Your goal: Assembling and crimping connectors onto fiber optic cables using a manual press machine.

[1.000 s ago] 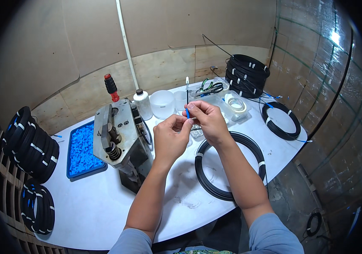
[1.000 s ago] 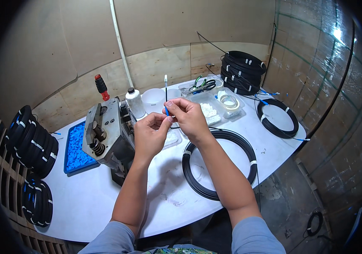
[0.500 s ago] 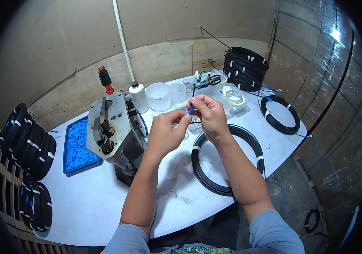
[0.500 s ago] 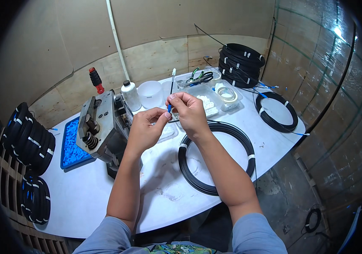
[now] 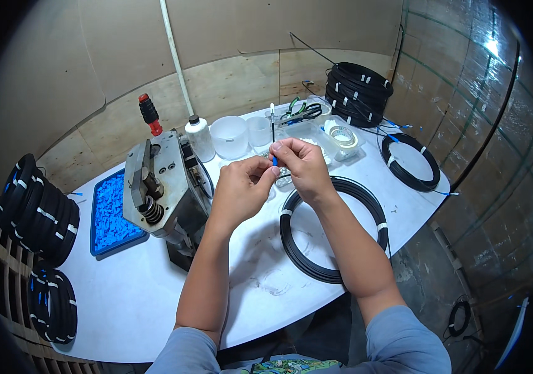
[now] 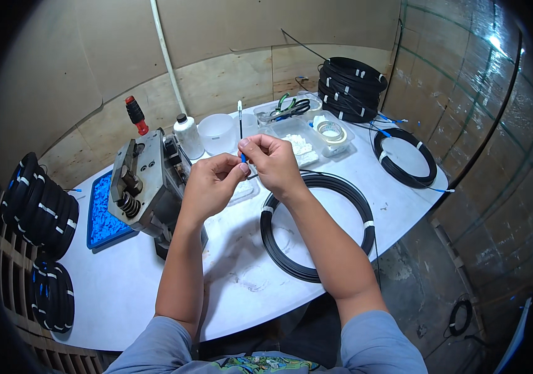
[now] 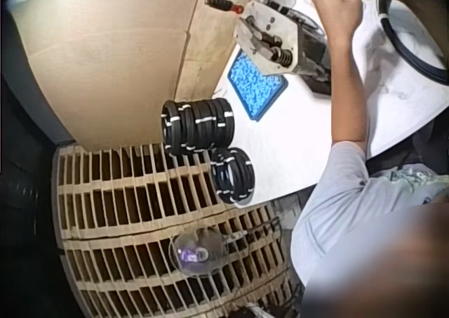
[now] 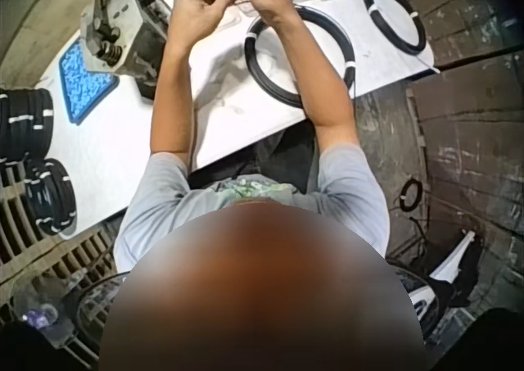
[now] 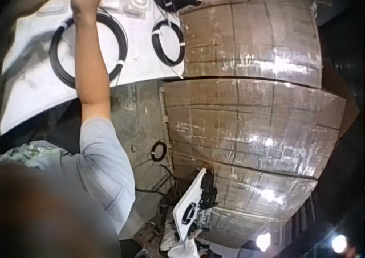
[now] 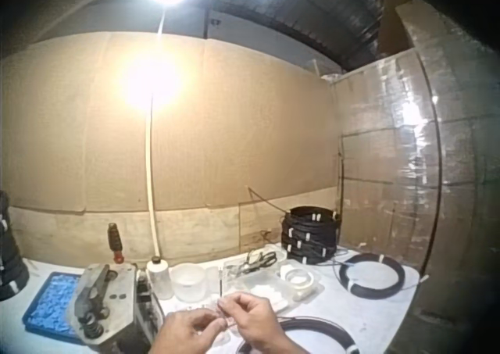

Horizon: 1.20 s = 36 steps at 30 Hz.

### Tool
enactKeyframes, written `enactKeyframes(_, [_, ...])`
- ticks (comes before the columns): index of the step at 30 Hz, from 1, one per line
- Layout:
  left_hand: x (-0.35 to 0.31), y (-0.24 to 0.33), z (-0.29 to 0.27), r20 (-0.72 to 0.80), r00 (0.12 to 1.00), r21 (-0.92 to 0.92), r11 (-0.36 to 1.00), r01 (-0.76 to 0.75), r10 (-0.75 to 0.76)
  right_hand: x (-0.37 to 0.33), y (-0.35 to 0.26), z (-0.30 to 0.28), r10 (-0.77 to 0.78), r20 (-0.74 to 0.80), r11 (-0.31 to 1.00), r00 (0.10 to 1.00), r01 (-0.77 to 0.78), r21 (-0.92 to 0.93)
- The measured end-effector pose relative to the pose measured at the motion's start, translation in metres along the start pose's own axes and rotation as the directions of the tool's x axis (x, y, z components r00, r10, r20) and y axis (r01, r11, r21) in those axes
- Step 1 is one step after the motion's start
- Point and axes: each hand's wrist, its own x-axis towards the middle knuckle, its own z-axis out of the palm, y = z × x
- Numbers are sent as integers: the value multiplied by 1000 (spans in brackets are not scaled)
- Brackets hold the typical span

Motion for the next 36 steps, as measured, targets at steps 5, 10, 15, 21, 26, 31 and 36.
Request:
enactKeyframes(5, [0,-1,-1,9,999,17,999,40,-40,1,1,-1,30,24,1000,999,-30,9])
enactKeyframes(10, [0,-1,-1,21,999,19,999,39,-39,2,5,-4,33,39,999,999,-34,18])
enactKeyframes(15, [-1,-1,-1,5,1000,23,1000,4,-4,1,3,0,74,53,997,996,-76,23])
enactKeyframes(21, [-2,1,-1,4,1000,37,999,-15,14,2,5,-5,94,87,994,992,-98,46])
enactKeyframes(26, [-3,5,-2,15,1000,54,998,-13,12,2,6,-6,104,118,986,988,-118,119])
enactKeyframes(31, [-4,6,-3,5,1000,33,999,-21,21,2,7,-6,96,142,979,985,-119,166])
enactKeyframes(36, [-4,7,-4,12,1000,35,999,-26,26,3,8,-7,106,159,976,982,-134,174])
